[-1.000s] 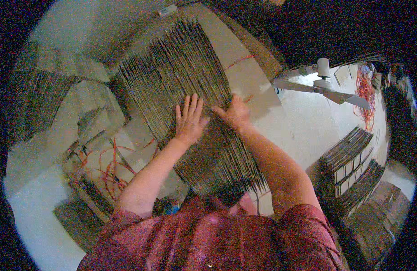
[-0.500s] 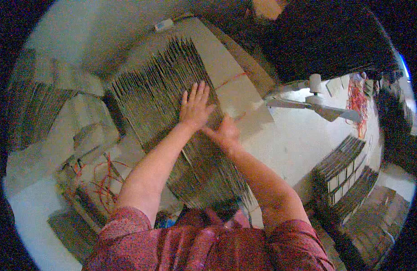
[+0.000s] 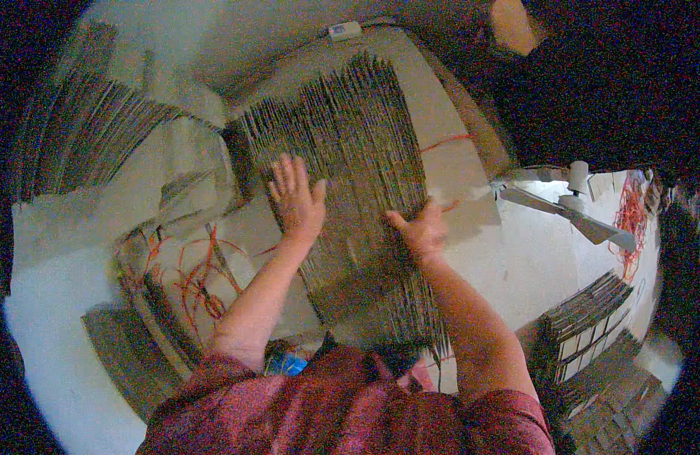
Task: The person gathers flat cardboard sheets, aligns them into a stack, and secures the bundle using red plastic straps. They then place the tied stack onto a larger pile and briefly handle a power cord and scissors.
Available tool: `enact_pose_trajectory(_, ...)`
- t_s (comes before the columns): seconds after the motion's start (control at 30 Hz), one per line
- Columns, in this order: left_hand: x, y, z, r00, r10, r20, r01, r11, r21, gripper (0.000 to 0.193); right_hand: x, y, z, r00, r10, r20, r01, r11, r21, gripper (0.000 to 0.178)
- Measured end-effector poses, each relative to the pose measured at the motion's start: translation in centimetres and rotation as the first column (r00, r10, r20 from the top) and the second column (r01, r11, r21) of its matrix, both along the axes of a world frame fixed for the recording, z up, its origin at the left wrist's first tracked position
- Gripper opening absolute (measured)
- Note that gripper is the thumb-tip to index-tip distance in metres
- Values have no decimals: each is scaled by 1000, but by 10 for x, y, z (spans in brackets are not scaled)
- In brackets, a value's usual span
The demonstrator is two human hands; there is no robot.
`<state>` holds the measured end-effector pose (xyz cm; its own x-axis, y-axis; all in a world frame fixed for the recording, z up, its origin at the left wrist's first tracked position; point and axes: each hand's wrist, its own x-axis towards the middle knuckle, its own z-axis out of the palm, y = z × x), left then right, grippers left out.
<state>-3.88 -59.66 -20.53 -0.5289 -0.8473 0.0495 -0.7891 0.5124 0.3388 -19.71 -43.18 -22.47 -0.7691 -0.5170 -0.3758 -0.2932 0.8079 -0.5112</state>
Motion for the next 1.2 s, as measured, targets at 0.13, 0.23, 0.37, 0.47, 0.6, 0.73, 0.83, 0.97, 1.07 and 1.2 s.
enact_pose_trajectory(0.13,36,-14,-25,992,33,124,-35,999,17,68,9,-8,10,1000,15,-15,-14,1000,20,70)
enact_pose_trajectory(0.23,40,-19,-21,992,14,128,-25,996,84,67,12,-11,18,999,-6,-45,8,999,42,72)
enact_pose_trajectory(0.37,55,-59,-35,991,92,-96,-86,994,67,66,9,-5,5,994,19,-107,-10,997,76,74)
enact_pose_trajectory(0.47,63,-113,-43,982,93,-162,-87,995,45,65,7,-8,-3,993,44,-105,-29,990,138,76)
enact_pose_trajectory(0.6,80,-143,-47,990,111,-89,-98,985,140,63,8,-8,5,994,55,-93,-40,987,153,77)
enact_pose_trajectory(0.73,92,-147,-43,996,-6,-90,13,997,76,58,7,-6,4,996,48,-77,-34,984,176,76)
enact_pose_trajectory(0.83,88,-144,-36,980,-41,193,46,999,-23,53,8,-9,12,992,81,-95,-65,985,159,76)
enact_pose_trajectory(0.97,90,-145,-39,994,104,-27,-102,992,76,48,7,-5,1,985,89,-151,-69,989,130,77)
enact_pose_trajectory(1.07,81,-144,-31,995,98,-33,-96,993,74,52,8,-6,2,990,75,-120,-57,988,144,77)
enact_pose_trajectory(1.2,88,-149,-37,991,134,-17,-132,988,83,52,8,-6,2,989,86,-120,-67,985,157,78)
